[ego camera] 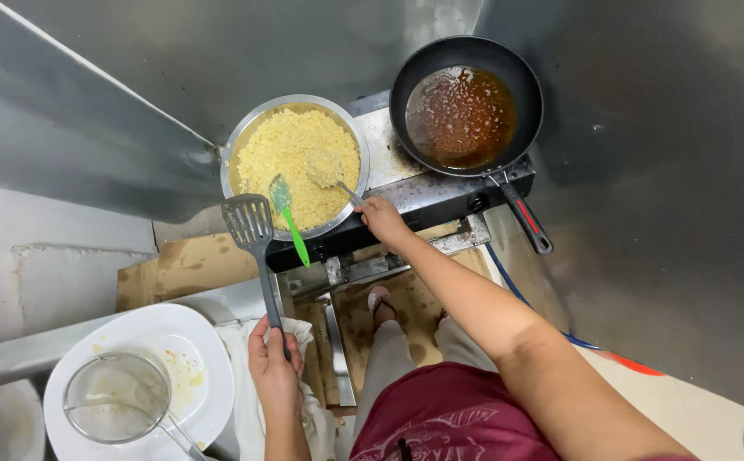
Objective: Frying batter in a pan using a spoon and a spatula
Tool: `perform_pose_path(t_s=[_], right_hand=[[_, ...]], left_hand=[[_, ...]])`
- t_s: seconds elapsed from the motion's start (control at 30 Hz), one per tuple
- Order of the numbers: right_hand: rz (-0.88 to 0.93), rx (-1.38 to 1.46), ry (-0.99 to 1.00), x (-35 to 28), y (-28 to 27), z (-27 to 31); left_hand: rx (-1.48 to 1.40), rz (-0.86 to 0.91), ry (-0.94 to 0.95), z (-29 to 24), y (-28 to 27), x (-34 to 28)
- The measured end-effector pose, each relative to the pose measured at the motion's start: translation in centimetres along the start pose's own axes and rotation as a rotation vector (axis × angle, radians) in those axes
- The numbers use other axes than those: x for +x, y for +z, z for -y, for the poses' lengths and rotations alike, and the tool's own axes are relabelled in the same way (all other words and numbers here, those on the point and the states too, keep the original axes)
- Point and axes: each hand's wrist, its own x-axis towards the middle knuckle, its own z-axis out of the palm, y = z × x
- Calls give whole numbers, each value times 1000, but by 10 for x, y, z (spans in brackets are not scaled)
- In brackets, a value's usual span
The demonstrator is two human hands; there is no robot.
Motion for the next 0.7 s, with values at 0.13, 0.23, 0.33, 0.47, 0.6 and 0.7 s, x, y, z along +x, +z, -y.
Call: perform_pose_path(t_s=[0.13, 0.23, 0.33, 0.47, 0.6, 0.7], right_hand=[[-17, 19, 23, -2, 4, 3], [-4, 32, 69, 0, 9, 0], [-20, -4, 62, 6, 14, -5], [-57, -11, 66, 17, 23, -20], [-75, -19, 45, 25, 32, -33], [-69, 32, 85, 16, 33, -24]], left_hand=[[26, -26, -52, -4, -2, 5], [42, -1, -29, -7, -6, 7], [39, -17, -61, -13, -6, 6], [35, -23, -51, -8, -15, 12], [42, -26, -43, -11, -23, 11], [44, -36, -46, -15, -26, 13]])
